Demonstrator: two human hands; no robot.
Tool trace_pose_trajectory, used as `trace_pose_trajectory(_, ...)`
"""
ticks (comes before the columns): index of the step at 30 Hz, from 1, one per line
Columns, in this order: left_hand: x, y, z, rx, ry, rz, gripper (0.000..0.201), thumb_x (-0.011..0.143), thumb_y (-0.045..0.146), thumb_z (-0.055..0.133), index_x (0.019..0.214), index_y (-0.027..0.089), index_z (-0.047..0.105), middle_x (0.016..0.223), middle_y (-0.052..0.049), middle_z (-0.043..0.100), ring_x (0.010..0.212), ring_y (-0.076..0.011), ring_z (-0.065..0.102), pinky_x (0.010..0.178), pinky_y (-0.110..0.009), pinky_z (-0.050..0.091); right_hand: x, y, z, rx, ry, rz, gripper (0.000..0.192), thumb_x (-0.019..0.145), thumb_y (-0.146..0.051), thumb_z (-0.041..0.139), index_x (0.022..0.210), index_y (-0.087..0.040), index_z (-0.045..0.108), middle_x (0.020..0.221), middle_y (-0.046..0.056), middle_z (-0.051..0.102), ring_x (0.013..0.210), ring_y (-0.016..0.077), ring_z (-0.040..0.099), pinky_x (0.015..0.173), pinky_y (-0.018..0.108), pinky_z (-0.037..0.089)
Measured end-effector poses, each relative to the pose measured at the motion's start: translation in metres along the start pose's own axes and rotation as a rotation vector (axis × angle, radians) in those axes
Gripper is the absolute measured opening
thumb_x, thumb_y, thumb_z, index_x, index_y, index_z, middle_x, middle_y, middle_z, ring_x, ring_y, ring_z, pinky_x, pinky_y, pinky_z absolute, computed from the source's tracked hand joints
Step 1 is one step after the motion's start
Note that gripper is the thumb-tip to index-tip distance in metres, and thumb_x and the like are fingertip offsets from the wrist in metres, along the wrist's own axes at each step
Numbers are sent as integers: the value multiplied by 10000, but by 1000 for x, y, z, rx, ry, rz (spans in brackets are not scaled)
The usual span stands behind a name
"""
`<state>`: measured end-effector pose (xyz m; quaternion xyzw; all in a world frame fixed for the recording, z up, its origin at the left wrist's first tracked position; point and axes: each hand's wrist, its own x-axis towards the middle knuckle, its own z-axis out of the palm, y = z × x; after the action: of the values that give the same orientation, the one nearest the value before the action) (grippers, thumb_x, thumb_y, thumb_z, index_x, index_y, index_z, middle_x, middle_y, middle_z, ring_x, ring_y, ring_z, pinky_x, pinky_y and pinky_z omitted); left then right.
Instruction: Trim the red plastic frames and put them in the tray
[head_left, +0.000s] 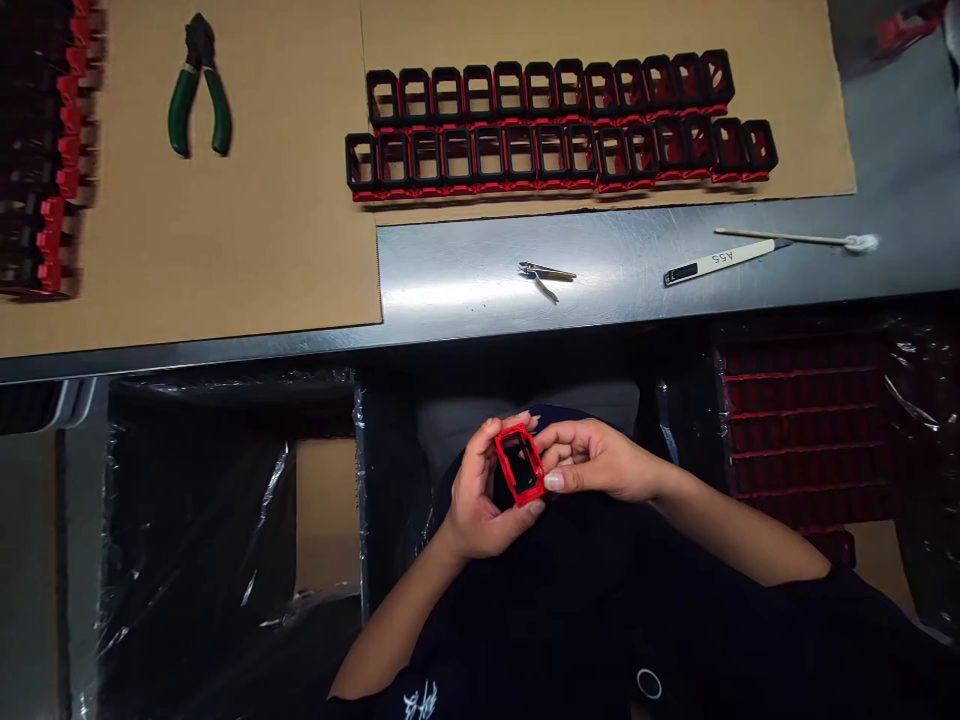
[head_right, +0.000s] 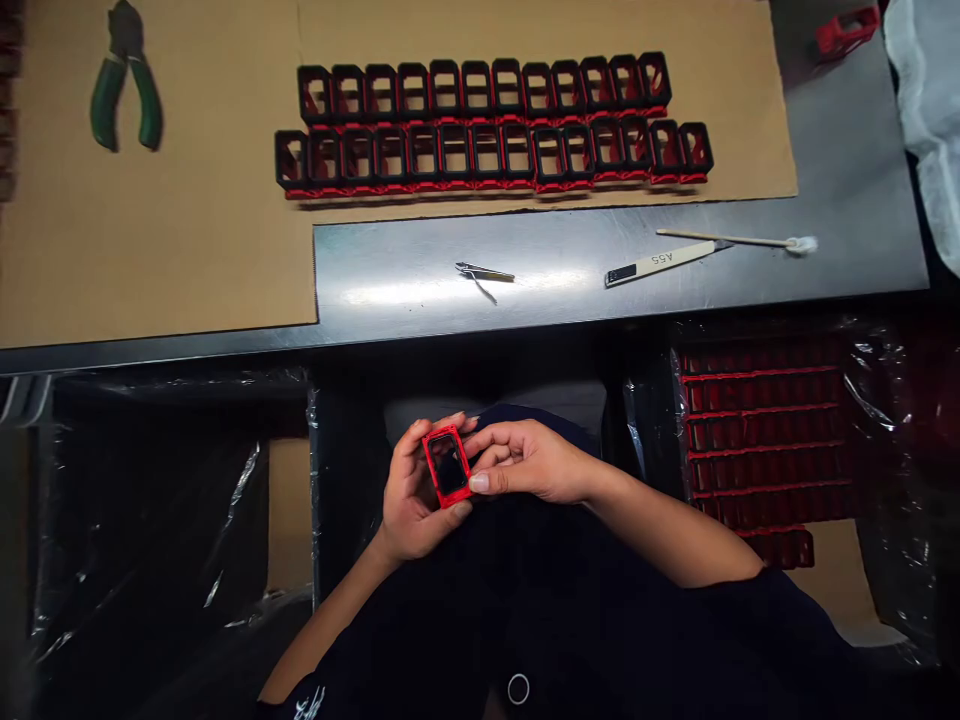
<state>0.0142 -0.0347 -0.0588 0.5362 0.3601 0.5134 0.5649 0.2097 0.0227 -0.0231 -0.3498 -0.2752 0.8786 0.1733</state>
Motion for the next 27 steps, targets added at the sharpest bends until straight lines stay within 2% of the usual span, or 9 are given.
trace_pose_trajectory(6, 4, 5, -2, 157, -26, 83, 871, 843, 188, 729, 1565, 270, 248, 1490, -185, 498, 1328, -320, 576, 1098, -564, 487, 1, 4, -4, 52, -56, -1, 404, 765, -345, 882, 1041, -126, 685, 815, 0, 717, 704, 82, 671, 719, 203, 515)
trace_pose_trajectory(10, 4, 5, -4, 242, -22, 100, 863, 833, 198, 728, 1563, 264, 272, 1442, -178, 531, 1281, -322, 606, 1071, -568, 506, 2, 7, -6, 62, -76, 7, 413, 771, -361, 877, 1044, -121, 681, 833, 13, 722, 713, 96, 684, 726, 221, 537)
trace_pose_trajectory(17, 0, 0, -2, 135, 24, 25, 874, 800, 249, 797, 1527, 254, 313, 1439, -178, 563, 1284, -303, 620, 1075, -498, 524, 2, 7, -6, 17, -44, -20, 419, 761, -407, 879, 1001, -130, 677, 791, 1, 700, 692, 99, 658, 707, 228, 525)
trace_pose_trajectory(21, 1, 0, -1, 88, 15, -36, 845, 801, 293, 808, 1495, 258, 328, 1474, -187, 545, 1308, -307, 605, 1096, -516, 507, -1, 7, -1, 0, 27, -42, 389, 744, -380, 893, 948, -137, 669, 811, 2, 697, 716, 93, 651, 716, 219, 515)
trace_pose_trajectory(27, 2, 1, 0, 101, -6, -26, 842, 819, 222, 772, 1507, 273, 291, 1492, -188, 521, 1303, -295, 610, 1084, -508, 517, -3, 5, 4, -71, 87, -108, 398, 731, -357, 902, 960, -142, 658, 878, 16, 701, 783, 100, 656, 748, 220, 519)
